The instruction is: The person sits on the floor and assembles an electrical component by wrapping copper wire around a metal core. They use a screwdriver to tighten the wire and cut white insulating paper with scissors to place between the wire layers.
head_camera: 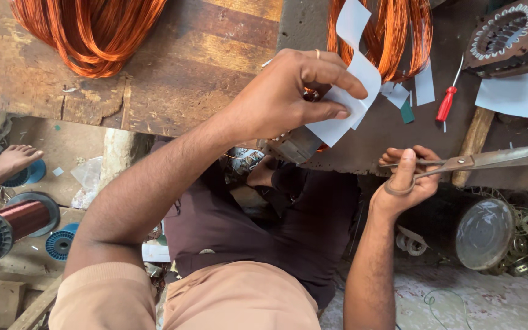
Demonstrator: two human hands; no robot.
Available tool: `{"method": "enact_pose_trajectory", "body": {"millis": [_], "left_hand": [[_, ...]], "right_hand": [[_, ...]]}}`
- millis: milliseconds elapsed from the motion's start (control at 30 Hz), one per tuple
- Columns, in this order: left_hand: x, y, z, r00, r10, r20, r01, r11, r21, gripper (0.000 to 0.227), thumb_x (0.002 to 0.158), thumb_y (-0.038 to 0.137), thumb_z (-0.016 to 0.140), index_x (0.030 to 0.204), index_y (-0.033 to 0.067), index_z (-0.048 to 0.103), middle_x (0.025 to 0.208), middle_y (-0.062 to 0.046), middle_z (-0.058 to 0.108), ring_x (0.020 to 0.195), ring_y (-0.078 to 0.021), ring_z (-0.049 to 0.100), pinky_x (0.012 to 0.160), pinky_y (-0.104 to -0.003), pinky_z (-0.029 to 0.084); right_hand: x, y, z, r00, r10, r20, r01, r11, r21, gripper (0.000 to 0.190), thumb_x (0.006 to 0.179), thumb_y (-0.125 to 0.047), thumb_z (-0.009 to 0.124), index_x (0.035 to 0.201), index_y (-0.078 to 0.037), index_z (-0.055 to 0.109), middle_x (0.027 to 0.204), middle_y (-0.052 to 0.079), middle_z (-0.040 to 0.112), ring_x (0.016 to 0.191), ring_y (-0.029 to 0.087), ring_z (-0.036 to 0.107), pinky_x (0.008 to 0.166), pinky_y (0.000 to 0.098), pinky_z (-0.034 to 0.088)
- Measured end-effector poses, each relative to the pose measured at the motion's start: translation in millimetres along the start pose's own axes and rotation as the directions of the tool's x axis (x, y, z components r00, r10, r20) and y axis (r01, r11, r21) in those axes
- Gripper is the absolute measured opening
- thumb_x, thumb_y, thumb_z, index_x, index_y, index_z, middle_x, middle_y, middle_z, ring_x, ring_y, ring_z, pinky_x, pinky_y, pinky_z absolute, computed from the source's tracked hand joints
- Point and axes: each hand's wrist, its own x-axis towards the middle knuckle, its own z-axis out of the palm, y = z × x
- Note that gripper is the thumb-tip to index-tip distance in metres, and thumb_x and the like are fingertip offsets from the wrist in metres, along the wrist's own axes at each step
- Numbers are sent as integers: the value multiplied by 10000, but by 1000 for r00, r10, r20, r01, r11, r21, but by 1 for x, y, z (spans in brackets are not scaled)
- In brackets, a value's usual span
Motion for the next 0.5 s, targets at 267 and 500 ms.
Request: {"method": "enact_pose_trajectory", "body": {"millis": [267, 500], "left_hand": [[2, -4, -3, 1000, 19, 21, -20, 1000, 21, 264, 922, 124, 829, 1175, 130, 752, 1091, 5, 742, 1042, -121, 733, 900, -286, 625], [2, -5, -4, 1000, 7, 19, -8, 999, 53, 265, 909, 142, 835, 1163, 135, 760, 1082, 3, 744, 1032, -123, 729, 887, -289, 621]], "right_hand": [[0, -1, 1, 1000, -11, 18, 12, 999, -29, 221, 1080, -94, 610, 1248, 32, 540, 940, 173, 704, 790, 209, 687, 737, 349, 606], [0, 2, 2, 1000, -7, -1, 7, 1000, -11, 236, 1074, -101, 621, 1247, 35, 537, 935, 170, 701, 784, 207, 683, 720, 343, 600]]}}
